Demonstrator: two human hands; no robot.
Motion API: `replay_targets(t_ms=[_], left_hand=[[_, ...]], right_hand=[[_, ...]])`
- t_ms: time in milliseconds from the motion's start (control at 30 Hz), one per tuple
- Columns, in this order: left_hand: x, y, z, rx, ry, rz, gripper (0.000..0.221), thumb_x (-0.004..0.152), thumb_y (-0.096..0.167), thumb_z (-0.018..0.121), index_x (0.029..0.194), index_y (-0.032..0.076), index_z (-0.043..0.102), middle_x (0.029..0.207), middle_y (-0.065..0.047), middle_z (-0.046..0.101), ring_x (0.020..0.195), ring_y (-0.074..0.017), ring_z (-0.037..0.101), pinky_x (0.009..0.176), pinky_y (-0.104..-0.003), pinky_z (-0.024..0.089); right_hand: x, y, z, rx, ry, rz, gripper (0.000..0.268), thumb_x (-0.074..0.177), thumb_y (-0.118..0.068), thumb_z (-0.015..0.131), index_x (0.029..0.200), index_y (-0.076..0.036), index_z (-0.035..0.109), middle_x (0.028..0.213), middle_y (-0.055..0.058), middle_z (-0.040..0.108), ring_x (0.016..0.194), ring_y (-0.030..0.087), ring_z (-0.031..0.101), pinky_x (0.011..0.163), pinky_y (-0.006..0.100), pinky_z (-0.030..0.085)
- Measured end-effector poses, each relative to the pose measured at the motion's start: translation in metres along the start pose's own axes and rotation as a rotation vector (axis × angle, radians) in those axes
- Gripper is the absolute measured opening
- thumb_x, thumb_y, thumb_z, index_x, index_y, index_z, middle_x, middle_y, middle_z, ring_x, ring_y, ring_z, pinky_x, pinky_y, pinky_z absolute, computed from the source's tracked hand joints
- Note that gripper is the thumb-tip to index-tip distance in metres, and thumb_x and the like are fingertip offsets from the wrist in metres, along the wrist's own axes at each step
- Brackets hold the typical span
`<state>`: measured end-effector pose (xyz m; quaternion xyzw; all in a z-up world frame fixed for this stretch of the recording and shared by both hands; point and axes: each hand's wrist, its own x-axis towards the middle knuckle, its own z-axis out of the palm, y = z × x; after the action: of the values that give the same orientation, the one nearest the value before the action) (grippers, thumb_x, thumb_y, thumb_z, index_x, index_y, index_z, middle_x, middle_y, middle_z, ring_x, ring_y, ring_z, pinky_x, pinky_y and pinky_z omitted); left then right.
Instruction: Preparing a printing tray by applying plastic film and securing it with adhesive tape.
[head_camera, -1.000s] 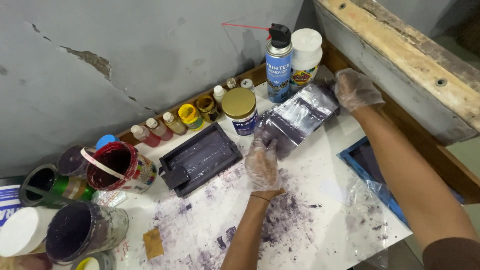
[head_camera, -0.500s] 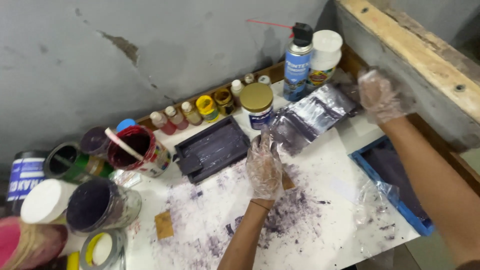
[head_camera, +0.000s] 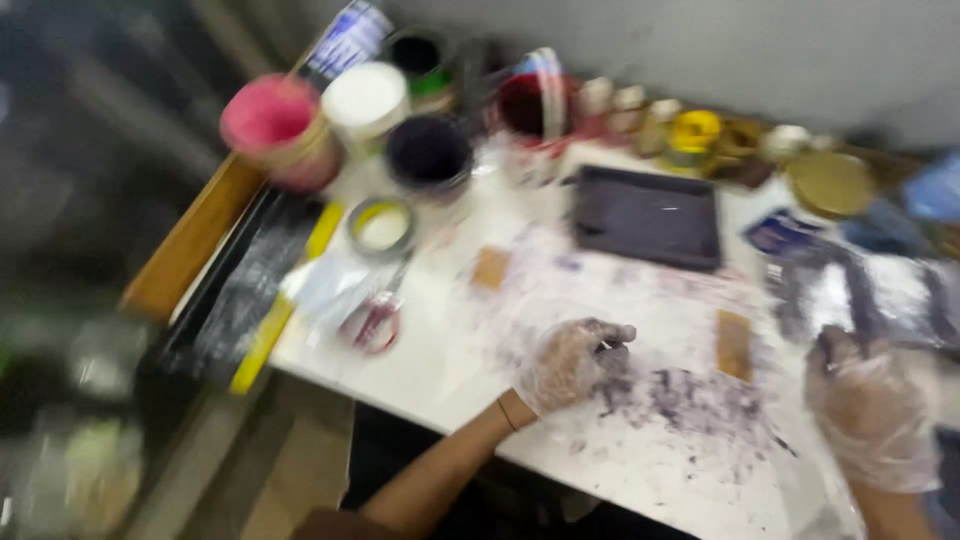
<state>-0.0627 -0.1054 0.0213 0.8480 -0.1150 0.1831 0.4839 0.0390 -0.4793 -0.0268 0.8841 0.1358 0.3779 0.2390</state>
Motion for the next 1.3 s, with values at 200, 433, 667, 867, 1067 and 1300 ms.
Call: replay_targets(t_ms=[200,433,667,867,1067,1300], left_hand=[[-0.051,0.012,-0.103,-0.169,0.211,-0.060,0.021,0.102,0.019,0.058,0.113,0.007,0.071,0.114,-0.011,0.075,0.097,-0.0238,0.076,0.088,-0.034,0.063],[-0.088,0.035,-0.190,-0.267,0.797,-0.304,0.015,0.093,0.007,0.069,0.107,0.009,0.074,0.106,-0.010,0.076,0.097,-0.0194,0.075,0.088,-0.030,0.062],[-0.130,0.029,-0.256,-0.062,1.155,-0.407,0.009,0.088,0.003,0.071,0.094,0.006,0.077,0.093,-0.014,0.079,0.086,-0.0239,0.078,0.075,-0.034,0.063],[-0.148,0.010,-0.268,-0.108,1.257,-0.373,0.008,0.088,-0.005,0.071,0.095,-0.003,0.074,0.097,-0.021,0.077,0.099,-0.0316,0.075,0.084,-0.040,0.062],[-0.148,0.010,-0.273,-0.136,1.297,-0.405,0.009,0.087,-0.004,0.071,0.095,-0.001,0.075,0.094,-0.018,0.078,0.095,-0.0251,0.075,0.082,-0.037,0.062],[-0.151,0.010,-0.278,-0.121,1.300,-0.413,0.010,0.088,-0.002,0.070,0.096,0.000,0.076,0.096,-0.018,0.078,0.097,-0.0298,0.076,0.084,-0.037,0.063]], right_hand=[[0.062,-0.138,-0.067,0.833,-0.218,-0.191,0.037,0.093,-0.026,0.068,0.129,-0.020,0.072,0.108,0.014,0.070,0.091,0.034,0.069,0.080,0.043,0.057],[0.148,-0.291,-0.238,1.233,-0.444,-0.459,0.046,0.084,-0.032,0.071,0.128,-0.018,0.068,0.115,0.012,0.069,0.097,0.034,0.071,0.084,0.045,0.058],[0.149,-0.394,-0.292,1.394,-0.190,-0.467,0.037,0.087,-0.022,0.074,0.124,-0.025,0.071,0.108,0.010,0.069,0.099,0.032,0.070,0.078,0.044,0.060],[0.196,-0.404,-0.351,1.051,-0.427,-0.794,0.047,0.101,-0.027,0.053,0.148,-0.033,0.049,0.140,0.015,0.052,0.129,0.040,0.054,0.101,0.057,0.052],[0.227,-0.416,-0.400,0.736,-0.537,-0.865,0.021,0.092,-0.036,0.064,0.109,-0.038,0.076,0.155,0.007,0.045,0.147,0.029,0.039,0.112,0.049,0.042],[0.223,-0.409,-0.370,0.854,-0.473,-0.840,0.016,0.095,-0.031,0.066,0.105,-0.031,0.077,0.153,0.008,0.051,0.144,0.030,0.045,0.114,0.048,0.042]])
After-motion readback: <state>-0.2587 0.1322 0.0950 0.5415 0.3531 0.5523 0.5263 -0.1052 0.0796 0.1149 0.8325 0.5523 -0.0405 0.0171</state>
